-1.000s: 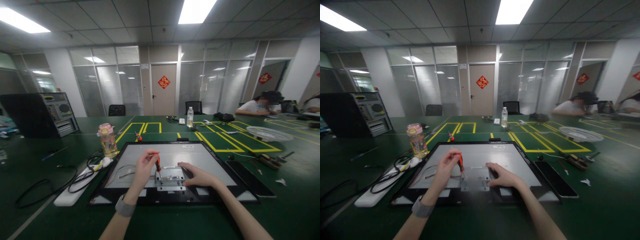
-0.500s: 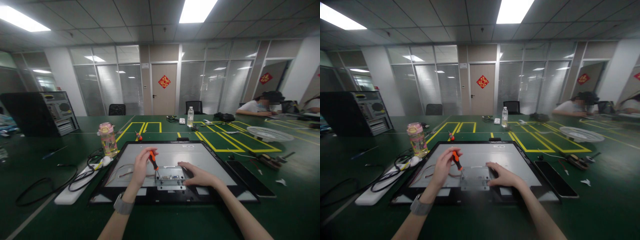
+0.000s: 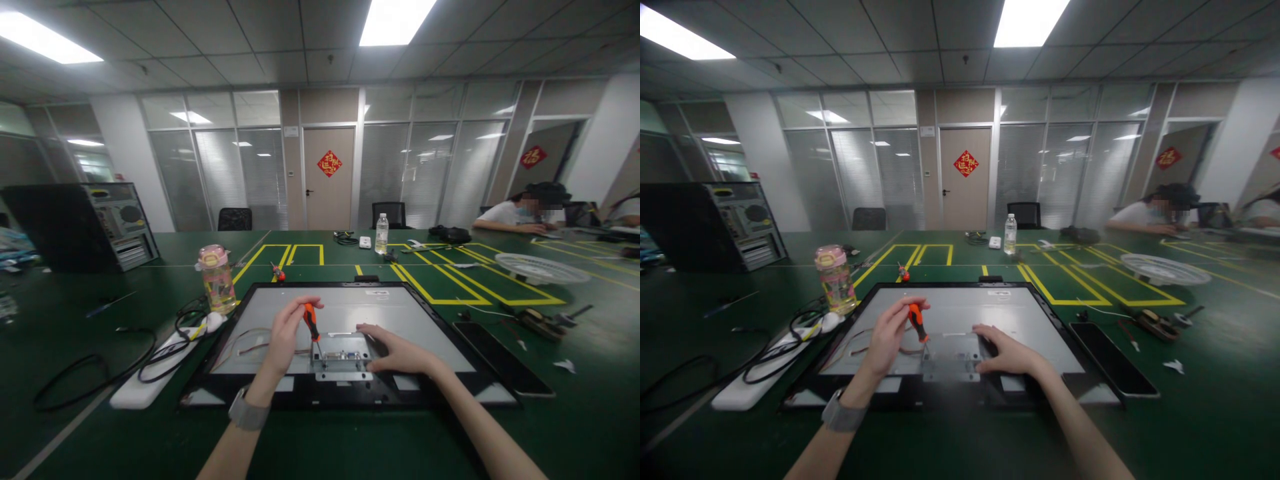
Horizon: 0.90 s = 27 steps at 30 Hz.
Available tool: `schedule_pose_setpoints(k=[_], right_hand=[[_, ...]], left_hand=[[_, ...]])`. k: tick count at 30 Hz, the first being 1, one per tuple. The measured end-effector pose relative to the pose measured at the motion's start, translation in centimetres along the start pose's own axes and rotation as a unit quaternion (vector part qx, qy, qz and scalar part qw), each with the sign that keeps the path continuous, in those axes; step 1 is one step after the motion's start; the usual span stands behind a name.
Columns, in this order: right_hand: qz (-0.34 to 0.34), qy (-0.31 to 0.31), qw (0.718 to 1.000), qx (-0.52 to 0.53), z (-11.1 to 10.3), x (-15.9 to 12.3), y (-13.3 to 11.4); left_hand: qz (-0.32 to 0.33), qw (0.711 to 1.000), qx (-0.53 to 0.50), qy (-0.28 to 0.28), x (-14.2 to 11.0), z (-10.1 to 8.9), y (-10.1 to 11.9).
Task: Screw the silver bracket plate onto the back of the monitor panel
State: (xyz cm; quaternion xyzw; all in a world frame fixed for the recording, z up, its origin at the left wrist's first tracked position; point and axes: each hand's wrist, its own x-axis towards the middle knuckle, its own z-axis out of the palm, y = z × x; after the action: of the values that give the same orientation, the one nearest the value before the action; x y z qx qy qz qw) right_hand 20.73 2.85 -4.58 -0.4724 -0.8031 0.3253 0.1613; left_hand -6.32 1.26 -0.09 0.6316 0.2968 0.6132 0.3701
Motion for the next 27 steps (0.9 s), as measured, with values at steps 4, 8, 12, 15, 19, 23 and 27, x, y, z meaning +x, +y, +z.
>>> schedule_pose_setpoints(k=[4, 8, 12, 15, 19, 23, 27], right_hand=[[-0.005, 0.001, 1.000, 0.001, 0.03, 0.05, 0.08], [-0.004, 0.003, 1.000, 0.001, 0.03, 0.08, 0.19], [-0.009, 0.001, 1.000, 0.003, 0.06, 0.14, 0.47], [-0.009, 0.000, 1.000, 0.000, 0.09, 0.19, 0.59], [-0.006, 0.004, 1.000, -0.004, 0.11, 0.16, 0.37], [-0.006, 0.002, 1.000, -0.001, 0.04, 0.06, 0.03], [-0.006, -0.001, 1.000, 0.002, -0.03, 0.02, 0.00]], left_hand=[[0.031, 0.998, 0.052, 0.014, 0.14, 0.25, 0.41], [0.007, 0.999, 0.048, 0.012, 0.17, 0.21, 0.37], [0.000, 0.999, 0.024, 0.020, 0.24, 0.10, -0.02], [0.039, 0.997, 0.061, 0.028, 0.34, 0.19, 0.00], [0.033, 0.997, 0.070, 0.027, 0.30, 0.31, 0.36], [0.001, 0.999, 0.033, 0.034, 0.17, 0.29, 0.54], [0.017, 0.999, 0.037, 0.032, 0.23, 0.26, 0.24]])
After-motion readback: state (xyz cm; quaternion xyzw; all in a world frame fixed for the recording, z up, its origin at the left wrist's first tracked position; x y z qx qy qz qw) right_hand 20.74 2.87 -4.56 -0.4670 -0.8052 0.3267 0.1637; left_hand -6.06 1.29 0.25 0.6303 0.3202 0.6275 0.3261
